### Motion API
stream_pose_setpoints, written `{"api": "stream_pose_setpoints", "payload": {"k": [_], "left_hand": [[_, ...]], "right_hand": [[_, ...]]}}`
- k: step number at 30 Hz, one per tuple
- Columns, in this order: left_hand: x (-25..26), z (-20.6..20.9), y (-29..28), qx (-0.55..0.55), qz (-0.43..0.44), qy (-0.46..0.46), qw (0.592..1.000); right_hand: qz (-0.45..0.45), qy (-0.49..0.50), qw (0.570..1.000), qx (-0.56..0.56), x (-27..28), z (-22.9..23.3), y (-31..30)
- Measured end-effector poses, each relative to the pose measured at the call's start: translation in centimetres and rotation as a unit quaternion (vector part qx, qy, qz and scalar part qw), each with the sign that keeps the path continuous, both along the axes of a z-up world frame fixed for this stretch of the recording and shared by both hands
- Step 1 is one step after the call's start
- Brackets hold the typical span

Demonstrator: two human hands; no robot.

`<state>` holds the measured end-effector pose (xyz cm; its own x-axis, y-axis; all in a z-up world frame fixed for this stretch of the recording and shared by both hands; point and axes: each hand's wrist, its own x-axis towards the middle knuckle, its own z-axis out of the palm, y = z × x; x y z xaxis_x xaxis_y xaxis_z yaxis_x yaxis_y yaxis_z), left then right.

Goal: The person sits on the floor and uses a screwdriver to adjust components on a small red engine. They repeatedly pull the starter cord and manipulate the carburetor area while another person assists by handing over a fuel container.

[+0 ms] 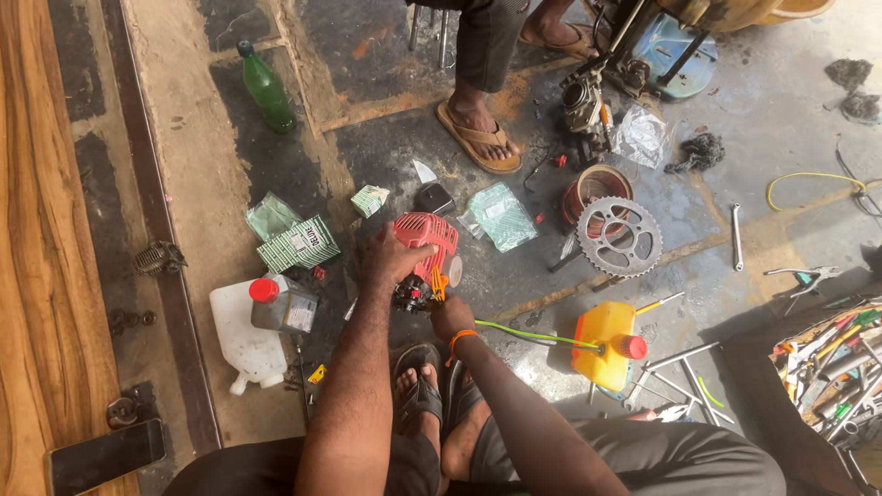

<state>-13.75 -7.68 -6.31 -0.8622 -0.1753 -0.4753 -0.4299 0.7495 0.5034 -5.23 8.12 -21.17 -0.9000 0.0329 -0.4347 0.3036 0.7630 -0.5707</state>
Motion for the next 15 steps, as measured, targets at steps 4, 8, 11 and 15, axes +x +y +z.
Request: {"api": "stream_pose_setpoints", "payload": {"k": [4,8,11,15], "left_hand": [[-0.1,0.0,-1.0,0.045,0.012,-0.001,0.999],[0.0,-0.4,-0.5,0.004,-0.002,-0.008,1.000],[-0.5,-0.3,-0.1,-0.028,-0.014,-0.009,0.999],[-0.4,-1.9,-0.9,-0.035,-0.029,0.014,0.999]], "right_hand": [[-0.011,0.028,0.997,-0.066,1.3,0.4,-0.5],[0.021,-0.030,0.997,-0.069,0.0,-0.8,1.0],[0.045,0.005,0.999,-0.028,-0.3,-0.5,0.9],[0.032,0.000,0.999,0.028,0.0,-0.9,-0.3]]}}
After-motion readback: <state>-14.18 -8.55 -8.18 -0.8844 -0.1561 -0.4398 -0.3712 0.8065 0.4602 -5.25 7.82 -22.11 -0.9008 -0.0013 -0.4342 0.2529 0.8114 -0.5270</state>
